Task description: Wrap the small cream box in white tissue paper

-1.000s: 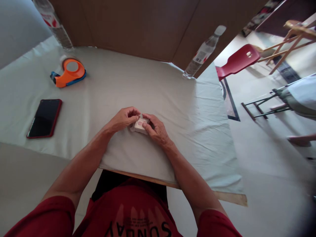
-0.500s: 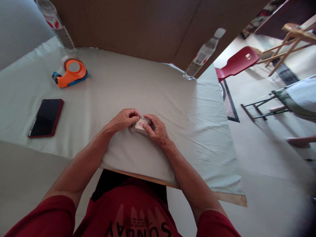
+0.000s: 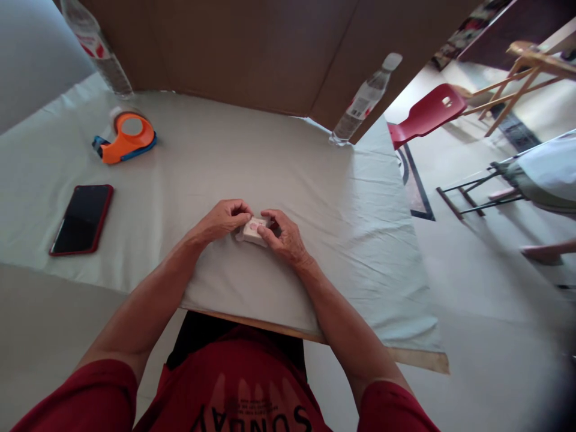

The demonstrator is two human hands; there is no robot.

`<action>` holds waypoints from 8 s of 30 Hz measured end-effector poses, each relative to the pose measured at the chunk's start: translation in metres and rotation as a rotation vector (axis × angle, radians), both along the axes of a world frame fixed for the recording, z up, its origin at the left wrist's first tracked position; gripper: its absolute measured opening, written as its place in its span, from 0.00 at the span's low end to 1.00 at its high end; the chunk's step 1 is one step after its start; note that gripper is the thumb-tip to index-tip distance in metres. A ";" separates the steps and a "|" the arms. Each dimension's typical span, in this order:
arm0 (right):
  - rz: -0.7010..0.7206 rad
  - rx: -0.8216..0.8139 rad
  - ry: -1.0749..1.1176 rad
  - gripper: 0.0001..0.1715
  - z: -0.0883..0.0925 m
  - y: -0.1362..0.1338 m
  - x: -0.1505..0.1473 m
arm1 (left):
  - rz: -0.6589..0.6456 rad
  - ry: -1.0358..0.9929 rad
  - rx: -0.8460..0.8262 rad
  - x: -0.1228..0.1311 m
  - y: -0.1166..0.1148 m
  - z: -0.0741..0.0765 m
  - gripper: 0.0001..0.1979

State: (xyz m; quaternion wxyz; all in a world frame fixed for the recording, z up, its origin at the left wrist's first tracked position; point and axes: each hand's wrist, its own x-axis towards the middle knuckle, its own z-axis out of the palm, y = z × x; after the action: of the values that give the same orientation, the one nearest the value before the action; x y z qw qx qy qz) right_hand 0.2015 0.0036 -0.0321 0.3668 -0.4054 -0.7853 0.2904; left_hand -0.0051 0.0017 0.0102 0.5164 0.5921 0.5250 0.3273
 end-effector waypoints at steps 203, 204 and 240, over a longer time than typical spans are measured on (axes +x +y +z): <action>-0.433 -0.288 0.364 0.18 -0.012 0.054 0.037 | -0.121 0.287 0.649 0.002 -0.007 -0.006 0.10; -0.435 -0.258 0.361 0.18 -0.012 0.054 0.036 | -0.127 0.301 0.635 0.002 -0.006 -0.007 0.11; 0.212 -0.570 0.126 0.26 0.043 0.026 0.036 | 0.071 0.450 0.451 -0.008 -0.001 -0.003 0.14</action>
State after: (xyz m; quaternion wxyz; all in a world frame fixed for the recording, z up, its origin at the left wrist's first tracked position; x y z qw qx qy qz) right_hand 0.2372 0.0292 0.0110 0.2539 -0.3888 -0.6859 0.5603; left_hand -0.0127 0.0010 0.0077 0.2310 0.7306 0.5606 0.3140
